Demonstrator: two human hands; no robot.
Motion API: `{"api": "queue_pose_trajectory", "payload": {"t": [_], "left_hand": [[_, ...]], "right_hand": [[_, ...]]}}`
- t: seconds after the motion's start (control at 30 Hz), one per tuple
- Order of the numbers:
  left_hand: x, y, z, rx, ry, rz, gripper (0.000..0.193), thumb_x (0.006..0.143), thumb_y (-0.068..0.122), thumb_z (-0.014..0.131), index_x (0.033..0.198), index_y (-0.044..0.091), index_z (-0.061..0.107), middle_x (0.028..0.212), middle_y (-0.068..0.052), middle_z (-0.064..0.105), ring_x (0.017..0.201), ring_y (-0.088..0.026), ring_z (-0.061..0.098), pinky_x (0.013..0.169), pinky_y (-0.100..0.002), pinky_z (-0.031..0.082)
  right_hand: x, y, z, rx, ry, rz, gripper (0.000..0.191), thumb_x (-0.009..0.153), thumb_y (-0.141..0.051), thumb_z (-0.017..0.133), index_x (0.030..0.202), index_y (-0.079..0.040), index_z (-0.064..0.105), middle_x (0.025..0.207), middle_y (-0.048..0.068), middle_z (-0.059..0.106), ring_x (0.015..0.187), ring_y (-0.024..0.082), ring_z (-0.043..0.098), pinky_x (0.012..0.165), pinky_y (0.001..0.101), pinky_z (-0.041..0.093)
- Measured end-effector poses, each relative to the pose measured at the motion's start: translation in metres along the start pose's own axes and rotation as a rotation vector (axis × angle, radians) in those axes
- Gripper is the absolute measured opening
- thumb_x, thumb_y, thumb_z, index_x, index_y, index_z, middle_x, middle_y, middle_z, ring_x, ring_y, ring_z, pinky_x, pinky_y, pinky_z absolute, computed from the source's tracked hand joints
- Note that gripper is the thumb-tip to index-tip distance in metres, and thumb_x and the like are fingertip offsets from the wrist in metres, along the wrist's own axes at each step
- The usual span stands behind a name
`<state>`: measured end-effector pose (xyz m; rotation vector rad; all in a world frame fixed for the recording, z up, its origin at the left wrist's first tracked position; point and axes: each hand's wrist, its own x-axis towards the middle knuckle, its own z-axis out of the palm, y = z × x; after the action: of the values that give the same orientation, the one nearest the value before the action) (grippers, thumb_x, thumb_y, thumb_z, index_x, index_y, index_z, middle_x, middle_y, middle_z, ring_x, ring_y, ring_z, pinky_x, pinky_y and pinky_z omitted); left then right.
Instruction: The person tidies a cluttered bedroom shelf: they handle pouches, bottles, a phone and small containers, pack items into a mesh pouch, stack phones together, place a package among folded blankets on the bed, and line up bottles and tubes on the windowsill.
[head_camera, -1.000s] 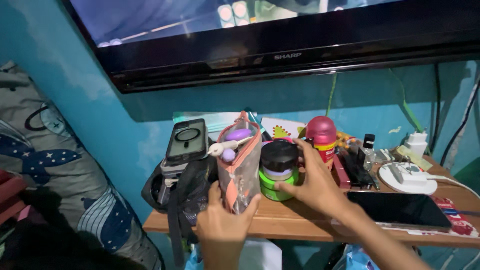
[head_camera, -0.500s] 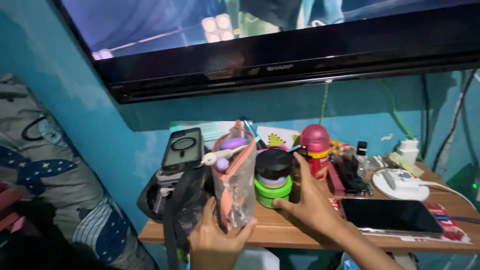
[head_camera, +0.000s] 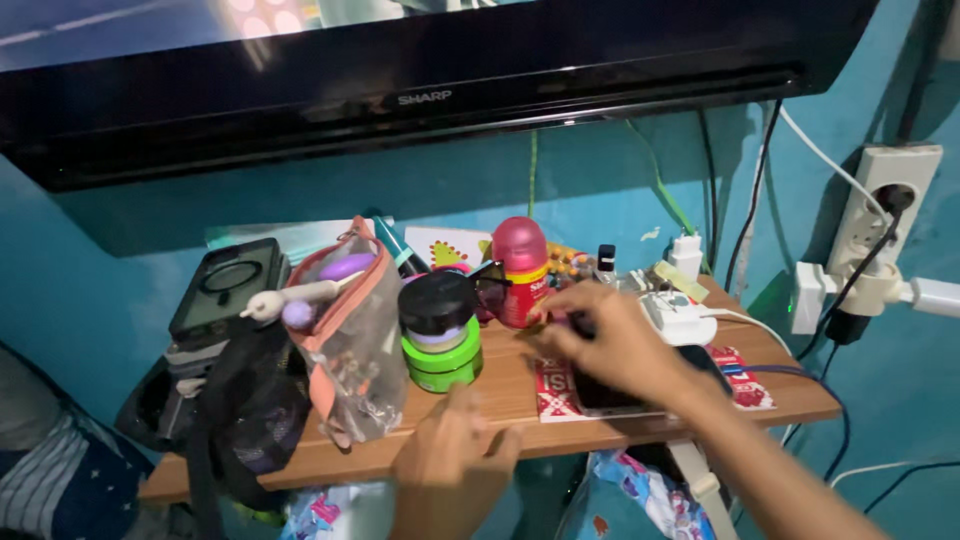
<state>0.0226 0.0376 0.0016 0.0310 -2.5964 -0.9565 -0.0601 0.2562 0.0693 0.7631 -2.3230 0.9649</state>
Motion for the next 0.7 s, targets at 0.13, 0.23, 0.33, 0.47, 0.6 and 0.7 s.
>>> {"api": "queue_pose_trajectory", "payload": {"t": [0.13,0.23,0.33,0.47,0.6,0.7], "left_hand": [[0.006,0.061,-0.005,-0.036,-0.004,0.059,0.052,0.076,0.032,0.078,0.119,0.012,0.058,0.11,-0.011,0.071,0.1,-0.037,0.068,0.082,-0.052,0.054],[0.009,0.085,0.003,0.017,-0.02,0.072,0.047,0.078,0.032,0.077,0.116,0.01,0.059,0.114,-0.013,0.069,0.106,-0.038,0.067,0.087,-0.051,0.054],[0.01,0.093,0.011,0.041,-0.016,0.091,0.045,0.079,0.032,0.078,0.111,0.007,0.059,0.115,-0.017,0.067,0.108,-0.039,0.065,0.089,-0.05,0.053],[0.008,0.091,0.017,-0.032,-0.022,0.041,0.043,0.079,0.031,0.077,0.112,0.01,0.06,0.115,-0.013,0.07,0.109,-0.037,0.066,0.089,-0.049,0.053],[0.006,0.083,0.022,-0.08,0.039,0.035,0.046,0.076,0.028,0.078,0.116,0.011,0.062,0.112,-0.011,0.07,0.108,-0.034,0.067,0.088,-0.047,0.053],[0.006,0.075,0.026,-0.12,0.136,0.085,0.048,0.076,0.026,0.077,0.119,0.009,0.062,0.109,-0.012,0.071,0.106,-0.035,0.067,0.087,-0.047,0.054]], "right_hand": [[0.005,0.033,-0.021,-0.126,-0.072,0.242,0.041,0.074,-0.028,0.085,0.106,-0.004,0.076,0.101,0.013,0.076,0.083,0.025,0.076,0.076,0.0378,0.06],[0.001,0.049,-0.016,-0.144,-0.104,0.187,0.044,0.072,-0.031,0.088,0.105,-0.004,0.076,0.1,0.015,0.077,0.085,0.026,0.074,0.079,0.0377,0.058],[-0.001,0.06,-0.01,-0.097,-0.054,0.24,0.043,0.073,-0.031,0.086,0.105,-0.004,0.076,0.098,0.014,0.077,0.083,0.024,0.076,0.078,0.0369,0.06],[0.0,0.067,-0.013,-0.079,-0.058,0.201,0.044,0.073,-0.033,0.087,0.104,-0.004,0.077,0.093,0.015,0.077,0.081,0.025,0.074,0.077,0.0381,0.058],[-0.004,0.062,-0.02,-0.104,-0.04,0.161,0.049,0.071,-0.037,0.089,0.104,-0.003,0.076,0.096,0.016,0.075,0.084,0.026,0.073,0.077,0.0386,0.057],[-0.007,0.057,-0.024,-0.108,-0.019,0.139,0.043,0.075,-0.035,0.085,0.104,-0.005,0.077,0.1,0.016,0.074,0.087,0.028,0.072,0.08,0.0396,0.056]]}}
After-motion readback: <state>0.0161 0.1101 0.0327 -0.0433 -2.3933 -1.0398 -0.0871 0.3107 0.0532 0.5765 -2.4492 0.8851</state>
